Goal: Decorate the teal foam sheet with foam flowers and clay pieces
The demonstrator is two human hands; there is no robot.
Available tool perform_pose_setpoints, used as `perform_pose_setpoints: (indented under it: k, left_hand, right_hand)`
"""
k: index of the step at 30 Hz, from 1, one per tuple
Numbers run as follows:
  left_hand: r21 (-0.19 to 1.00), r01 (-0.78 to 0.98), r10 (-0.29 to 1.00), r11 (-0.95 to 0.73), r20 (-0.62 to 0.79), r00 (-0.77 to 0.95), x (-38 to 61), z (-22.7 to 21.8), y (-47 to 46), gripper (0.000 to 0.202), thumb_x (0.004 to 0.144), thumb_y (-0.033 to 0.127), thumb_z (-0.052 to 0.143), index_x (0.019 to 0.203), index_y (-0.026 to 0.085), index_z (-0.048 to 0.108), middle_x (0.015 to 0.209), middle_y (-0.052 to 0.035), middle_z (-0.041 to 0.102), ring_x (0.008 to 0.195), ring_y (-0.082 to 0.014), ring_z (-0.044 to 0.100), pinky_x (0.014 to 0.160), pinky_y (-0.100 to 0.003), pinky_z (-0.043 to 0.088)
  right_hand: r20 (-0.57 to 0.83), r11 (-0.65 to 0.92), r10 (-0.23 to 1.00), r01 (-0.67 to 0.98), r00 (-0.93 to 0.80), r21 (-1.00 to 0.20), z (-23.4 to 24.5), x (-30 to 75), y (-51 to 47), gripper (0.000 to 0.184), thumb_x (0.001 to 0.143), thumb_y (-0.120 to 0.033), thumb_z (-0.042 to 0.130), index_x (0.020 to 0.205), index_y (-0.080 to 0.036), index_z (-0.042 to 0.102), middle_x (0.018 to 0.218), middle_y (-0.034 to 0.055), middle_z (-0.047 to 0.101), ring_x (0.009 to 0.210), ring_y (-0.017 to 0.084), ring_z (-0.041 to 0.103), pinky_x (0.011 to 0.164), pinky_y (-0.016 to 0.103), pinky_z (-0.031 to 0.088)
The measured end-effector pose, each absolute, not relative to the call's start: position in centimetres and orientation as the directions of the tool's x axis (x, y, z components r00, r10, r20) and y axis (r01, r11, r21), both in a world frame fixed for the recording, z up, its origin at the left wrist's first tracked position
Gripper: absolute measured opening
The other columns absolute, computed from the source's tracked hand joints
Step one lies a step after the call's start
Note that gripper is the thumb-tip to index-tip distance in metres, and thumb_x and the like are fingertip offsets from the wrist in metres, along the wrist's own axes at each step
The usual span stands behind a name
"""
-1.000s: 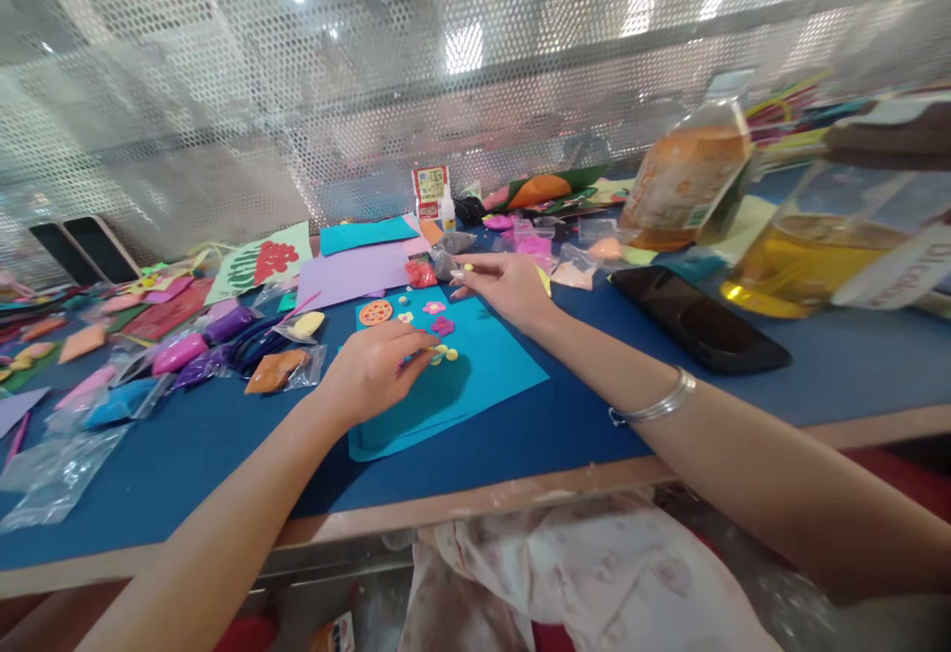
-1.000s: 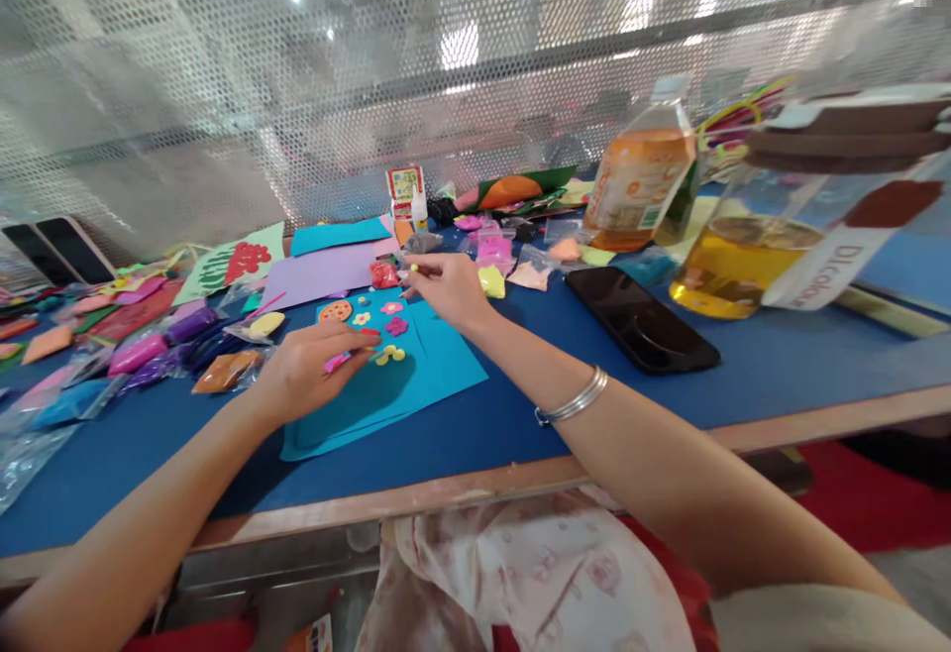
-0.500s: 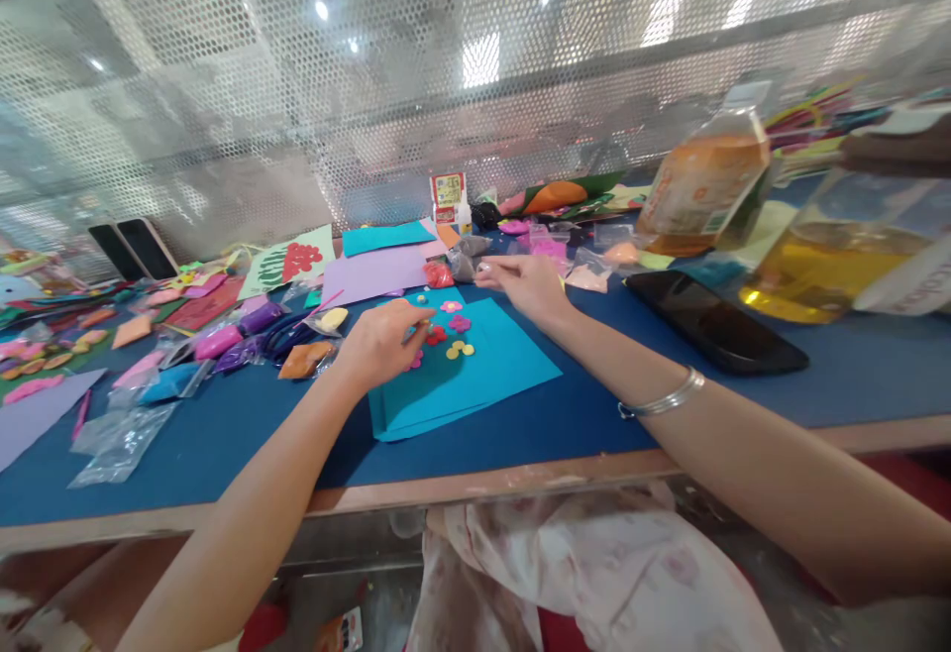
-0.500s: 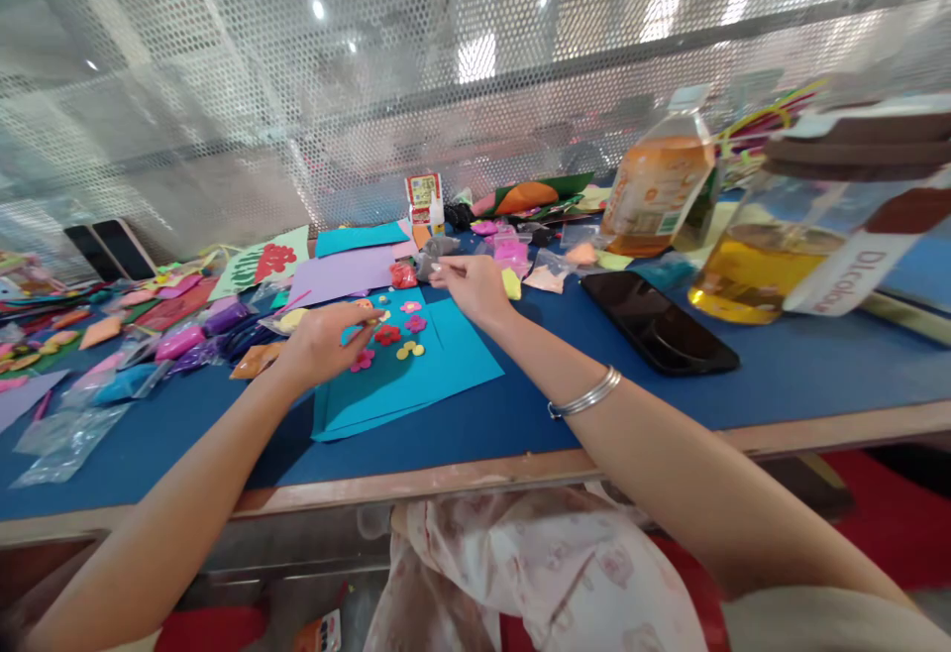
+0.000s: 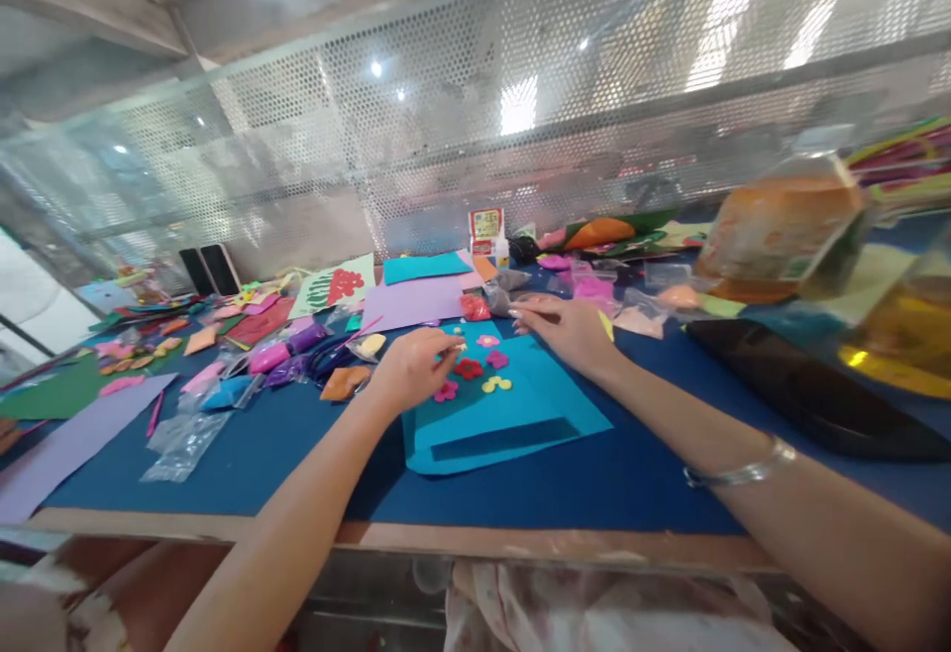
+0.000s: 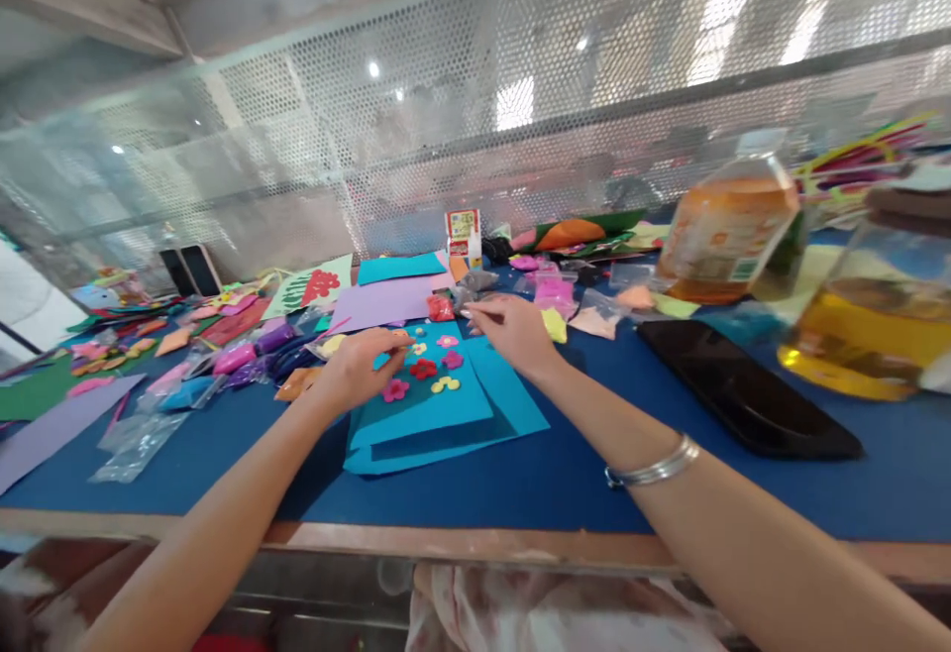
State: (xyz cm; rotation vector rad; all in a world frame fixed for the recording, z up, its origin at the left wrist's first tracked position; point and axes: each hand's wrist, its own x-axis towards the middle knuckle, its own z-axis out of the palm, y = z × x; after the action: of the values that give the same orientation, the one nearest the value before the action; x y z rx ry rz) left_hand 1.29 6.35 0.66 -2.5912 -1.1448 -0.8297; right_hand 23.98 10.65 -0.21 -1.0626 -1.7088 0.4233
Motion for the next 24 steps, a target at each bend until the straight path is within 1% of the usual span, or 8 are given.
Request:
perform_pose_setpoints:
  k: [3, 5, 8, 11, 14, 19, 21, 24]
  left_hand:
    - [0.043, 0.753, 0.631, -0.657, 0.578, 0.517, 1.1, 1.0, 6.3, 0.022, 0.083, 0.021, 0.049, 0.098, 0.015, 0.064, 0.089, -0.0075, 0.068, 0.080, -0.0163, 0.061, 0.073, -0.028, 0.048]
    - [0.027, 0.749, 0.625, -0.662, 0.570, 0.533, 1.1, 1.3, 6.2, 0.016, 0.080, 0.024, 0.055, 0.090, 0.017, 0.066, 0.085, -0.0061, 0.067, 0.078, -0.0163, 0.061, 0.071, -0.028, 0.048]
    - [0.022, 0.739, 0.618, -0.674, 0.564, 0.547, 1.3, 1.5, 6.2, 0.014, 0.078, 0.029, 0.059, 0.082, 0.018, 0.067, 0.077, -0.0038, 0.067, 0.070, -0.0145, 0.060, 0.066, -0.026, 0.047]
    - [0.038, 0.743, 0.617, -0.668, 0.587, 0.524, 1.5, 1.5, 6.1, 0.020, 0.083, 0.029, 0.053, 0.091, 0.017, 0.067, 0.075, -0.0033, 0.067, 0.065, -0.0132, 0.060, 0.064, -0.025, 0.047]
    - [0.036, 0.762, 0.633, -0.646, 0.583, 0.509, 1.7, 1.3, 6.2, 0.026, 0.086, 0.026, 0.047, 0.102, 0.015, 0.064, 0.084, -0.0057, 0.069, 0.074, -0.0151, 0.062, 0.069, -0.026, 0.048]
    - [0.083, 0.789, 0.637, -0.608, 0.645, 0.423, 1.7, 1.0, 6.4, 0.023, 0.083, 0.030, 0.053, 0.095, 0.017, 0.067, 0.085, -0.0049, 0.070, 0.074, -0.0151, 0.064, 0.070, -0.025, 0.049]
    - [0.093, 0.795, 0.642, -0.600, 0.649, 0.409, 1.6, 0.7, 6.6, 0.022, 0.081, 0.033, 0.055, 0.091, 0.018, 0.068, 0.081, -0.0043, 0.071, 0.070, -0.0146, 0.065, 0.066, -0.024, 0.049]
    - [0.087, 0.818, 0.678, -0.568, 0.612, 0.406, 1.3, 0.3, 7.2, 0.024, 0.085, 0.030, 0.050, 0.096, 0.018, 0.067, 0.079, -0.0051, 0.071, 0.068, -0.0151, 0.064, 0.063, -0.024, 0.048]
  right_hand:
    - [0.604, 0.558, 0.794, 0.488, -0.077, -0.671, -0.6, 24.3, 11.3, 0.018, 0.069, -0.016, 0.062, 0.081, -0.023, 0.073, 0.086, 0.0030, 0.071, 0.078, 0.022, 0.065, 0.072, 0.033, 0.051]
    - [0.604, 0.570, 0.789, 0.493, -0.108, -0.657, -0.7, 24.2, 11.4, 0.019, 0.069, -0.016, 0.063, 0.084, -0.023, 0.073, 0.085, 0.0026, 0.071, 0.077, 0.021, 0.064, 0.073, 0.034, 0.050]
    - [0.628, 0.610, 0.761, 0.506, -0.159, -0.611, -0.4, 24.0, 10.8, 0.012, 0.071, -0.020, 0.063, 0.078, -0.021, 0.072, 0.080, 0.0030, 0.070, 0.073, 0.018, 0.063, 0.072, 0.031, 0.049]
    - [0.681, 0.674, 0.698, 0.527, -0.223, -0.519, 0.2, 23.7, 9.9, 0.016, 0.078, -0.028, 0.059, 0.074, -0.019, 0.071, 0.074, 0.0032, 0.069, 0.070, 0.017, 0.062, 0.068, 0.027, 0.047]
    - [0.737, 0.718, 0.630, 0.546, -0.245, -0.431, 0.6, 23.7, 9.5, 0.023, 0.082, -0.032, 0.053, 0.078, -0.020, 0.071, 0.077, 0.0030, 0.070, 0.073, 0.017, 0.063, 0.069, 0.027, 0.046]
    - [0.800, 0.685, 0.579, 0.626, -0.156, -0.373, 0.2, 23.8, 10.0, 0.023, 0.081, -0.019, 0.051, 0.094, -0.017, 0.070, 0.096, 0.0067, 0.070, 0.088, 0.021, 0.065, 0.077, 0.031, 0.047]
    - [0.795, 0.689, 0.585, 0.617, -0.164, -0.380, 0.1, 23.8, 10.2, 0.024, 0.082, -0.018, 0.049, 0.093, -0.015, 0.070, 0.093, 0.0068, 0.071, 0.085, 0.020, 0.065, 0.075, 0.029, 0.047]
    - [0.764, 0.693, 0.608, 0.614, -0.217, -0.378, 0.3, 23.8, 9.9, 0.023, 0.084, -0.026, 0.050, 0.082, -0.017, 0.071, 0.075, 0.0031, 0.071, 0.068, 0.015, 0.064, 0.064, 0.024, 0.045]
